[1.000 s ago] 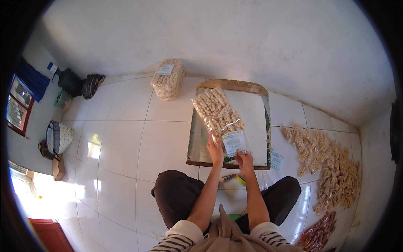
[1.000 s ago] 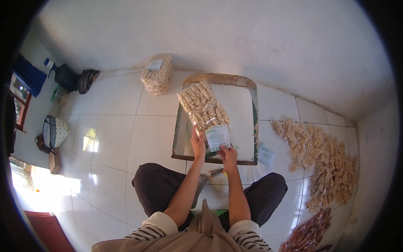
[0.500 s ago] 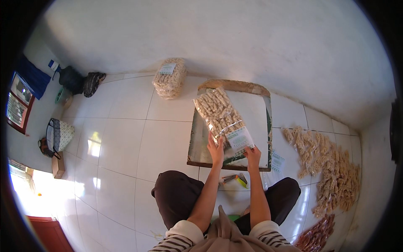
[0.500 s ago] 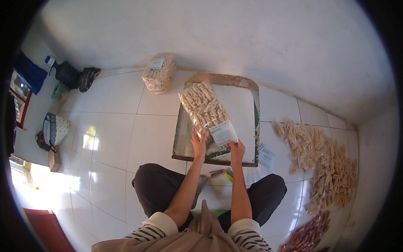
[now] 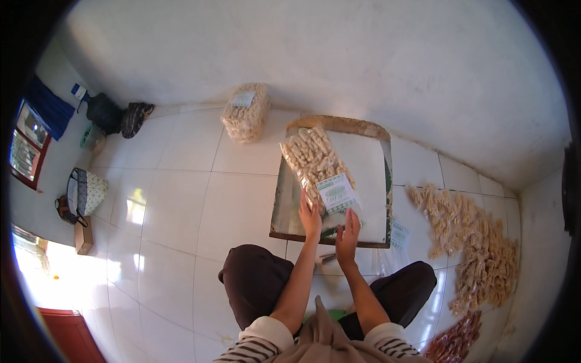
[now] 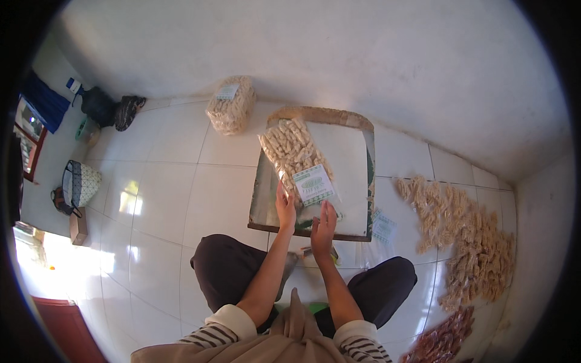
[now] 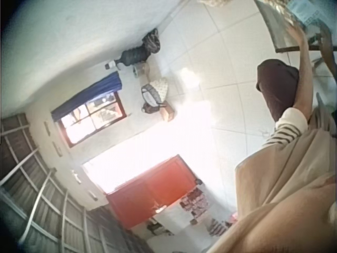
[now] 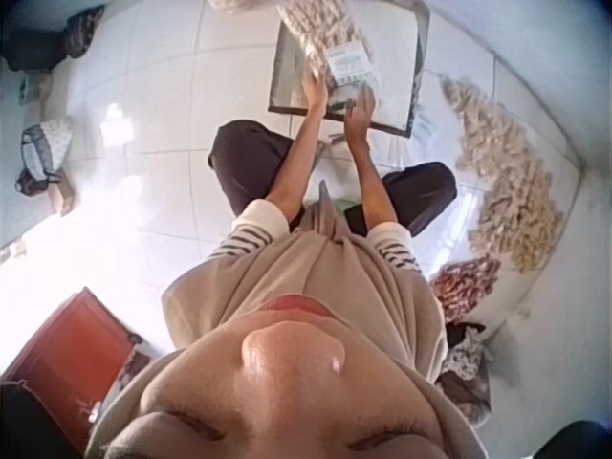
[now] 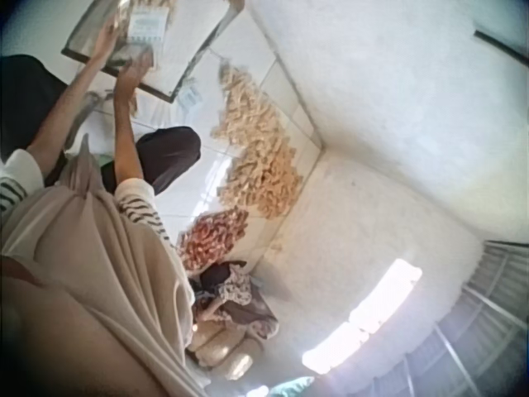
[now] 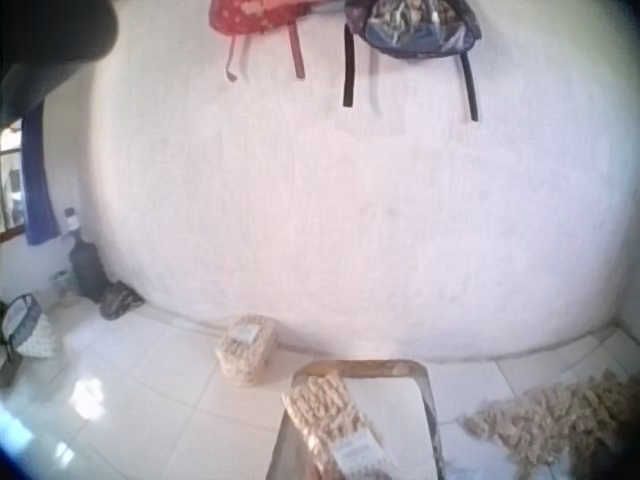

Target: The person places food items into a plastic bag, adds a label, and then uses a sealer to close the bag.

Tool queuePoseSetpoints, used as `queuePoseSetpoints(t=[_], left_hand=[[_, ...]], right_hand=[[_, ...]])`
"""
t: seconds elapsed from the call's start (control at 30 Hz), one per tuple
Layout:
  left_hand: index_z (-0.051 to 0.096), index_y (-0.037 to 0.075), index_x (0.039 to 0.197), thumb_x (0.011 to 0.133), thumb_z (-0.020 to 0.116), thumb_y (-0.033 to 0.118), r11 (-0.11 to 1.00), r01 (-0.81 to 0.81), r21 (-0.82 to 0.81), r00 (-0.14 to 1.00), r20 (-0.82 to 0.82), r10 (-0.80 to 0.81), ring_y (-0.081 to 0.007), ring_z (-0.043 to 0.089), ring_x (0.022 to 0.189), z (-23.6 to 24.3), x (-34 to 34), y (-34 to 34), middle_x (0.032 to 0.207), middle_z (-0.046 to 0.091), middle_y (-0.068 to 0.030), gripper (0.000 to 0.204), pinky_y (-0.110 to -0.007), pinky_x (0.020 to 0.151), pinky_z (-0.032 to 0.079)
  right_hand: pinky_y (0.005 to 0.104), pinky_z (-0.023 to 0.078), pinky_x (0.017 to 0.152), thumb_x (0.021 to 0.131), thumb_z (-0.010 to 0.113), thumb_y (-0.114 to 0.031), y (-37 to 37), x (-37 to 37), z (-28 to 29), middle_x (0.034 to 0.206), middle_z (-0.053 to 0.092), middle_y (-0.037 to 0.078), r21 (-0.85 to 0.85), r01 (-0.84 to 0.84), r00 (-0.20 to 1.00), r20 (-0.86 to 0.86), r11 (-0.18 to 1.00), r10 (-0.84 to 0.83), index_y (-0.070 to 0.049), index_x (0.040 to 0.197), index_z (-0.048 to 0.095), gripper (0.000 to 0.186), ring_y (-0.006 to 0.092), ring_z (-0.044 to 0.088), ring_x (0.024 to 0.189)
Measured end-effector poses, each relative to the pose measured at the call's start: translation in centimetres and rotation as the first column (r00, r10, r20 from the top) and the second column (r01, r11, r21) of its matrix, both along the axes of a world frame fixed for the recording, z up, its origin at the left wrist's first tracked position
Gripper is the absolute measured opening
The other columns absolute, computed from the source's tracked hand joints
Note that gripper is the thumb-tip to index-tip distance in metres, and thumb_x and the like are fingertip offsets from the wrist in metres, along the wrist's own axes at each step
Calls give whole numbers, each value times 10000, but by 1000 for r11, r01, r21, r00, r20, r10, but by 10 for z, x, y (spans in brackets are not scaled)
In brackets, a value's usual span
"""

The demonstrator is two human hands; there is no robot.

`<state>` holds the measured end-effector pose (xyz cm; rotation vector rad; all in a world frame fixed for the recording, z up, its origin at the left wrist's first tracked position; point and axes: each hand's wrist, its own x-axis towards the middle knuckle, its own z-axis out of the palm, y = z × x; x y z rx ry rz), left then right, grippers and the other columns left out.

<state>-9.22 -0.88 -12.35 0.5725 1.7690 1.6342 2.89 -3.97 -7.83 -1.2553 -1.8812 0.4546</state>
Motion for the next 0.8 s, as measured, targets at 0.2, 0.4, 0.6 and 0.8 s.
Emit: queuePoseSetpoints(t=[0.2,0.4,0.6,0.8], left_hand=[[357,164,1399,866,516,59,988,-33,150,998,-48,40,-223,436,893,-4,0,3,1057,513,-81,566,-318,842,385],[308,115,1414,871,444,-52,999,17,33,992,-129,-13,-122,558,920,-7,1,2,1071,579,-94,585,-248,786,440],[370,139,1385,841,501,33,999,39,13,998,-46,-38,-271,482,950,-7,2,2,1243,515,-104,570,-360,867,398],[357,139,1389,840,499,27,1000,5,15,994,-105,-3,-279,468,958,-7,-1,0,1233,519,-101,578,-371,881,384]], right_hand=[[479,230,1084,859,474,-49,20,10,1,1451,284,159,39,-231,898,394,972,197,10,1374,324,540,339,235,1359],[466,197,1102,836,545,-127,55,19,6,1471,251,146,4,-418,753,561,909,344,-6,1394,285,628,304,201,1379],[436,186,1114,831,606,-260,87,-1,16,1480,237,129,-5,-539,712,530,842,459,-28,1405,273,703,283,189,1384],[433,174,1125,856,575,-303,107,8,24,1478,253,96,-154,-691,517,578,707,631,-62,1401,296,657,264,194,1381]])
